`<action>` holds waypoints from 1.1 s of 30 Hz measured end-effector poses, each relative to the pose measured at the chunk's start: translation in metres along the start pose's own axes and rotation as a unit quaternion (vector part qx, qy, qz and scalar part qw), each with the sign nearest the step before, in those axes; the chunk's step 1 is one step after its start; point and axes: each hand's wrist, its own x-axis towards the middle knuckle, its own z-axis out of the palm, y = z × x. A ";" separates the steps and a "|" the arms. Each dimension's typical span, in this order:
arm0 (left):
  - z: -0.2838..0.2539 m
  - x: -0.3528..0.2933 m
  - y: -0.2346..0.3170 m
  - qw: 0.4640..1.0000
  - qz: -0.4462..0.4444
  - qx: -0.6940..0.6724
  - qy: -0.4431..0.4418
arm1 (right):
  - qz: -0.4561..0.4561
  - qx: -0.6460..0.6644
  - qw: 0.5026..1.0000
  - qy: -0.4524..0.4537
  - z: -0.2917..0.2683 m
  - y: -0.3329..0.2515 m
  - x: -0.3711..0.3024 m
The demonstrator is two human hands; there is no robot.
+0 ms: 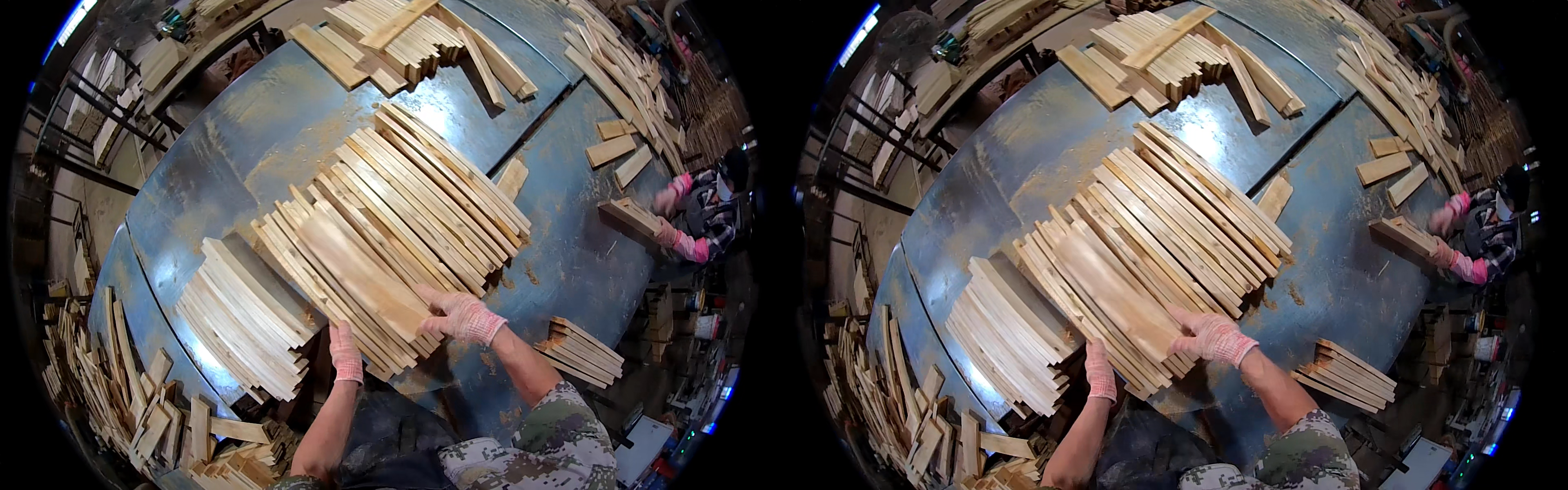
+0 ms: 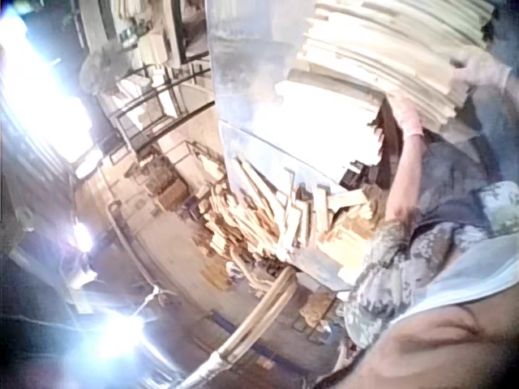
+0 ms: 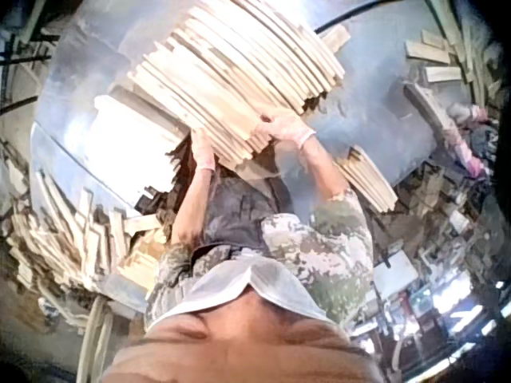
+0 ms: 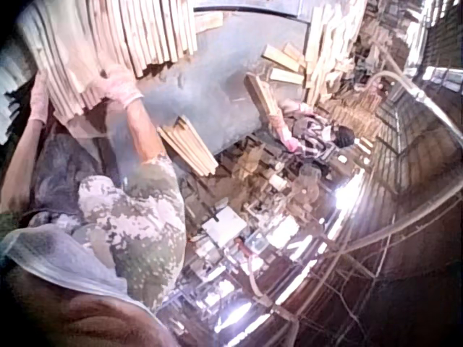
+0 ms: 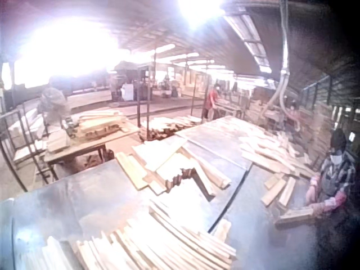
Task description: The person repeatedly picks up stacks of light-colored wooden planks from a metal workbench and places them onto a conveyor belt. The person wears pink gloves and a camouflage shirt while performing this repetitive stacking task in a busy workshop environment.
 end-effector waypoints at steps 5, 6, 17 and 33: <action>0.001 0.025 -0.001 0.996 0.061 0.038 0.061 | 0.011 0.078 0.964 0.253 -0.067 0.048 0.046; 0.004 0.020 0.015 0.991 0.064 0.107 0.056 | 0.005 0.088 0.952 0.292 -0.089 0.052 0.054; 0.007 0.038 0.004 0.956 0.081 0.250 0.130 | 0.164 0.057 0.927 0.333 -0.218 0.176 0.194; -0.007 0.046 0.011 0.962 0.050 0.248 0.101 | 0.138 -0.042 0.975 0.166 -0.185 0.108 0.152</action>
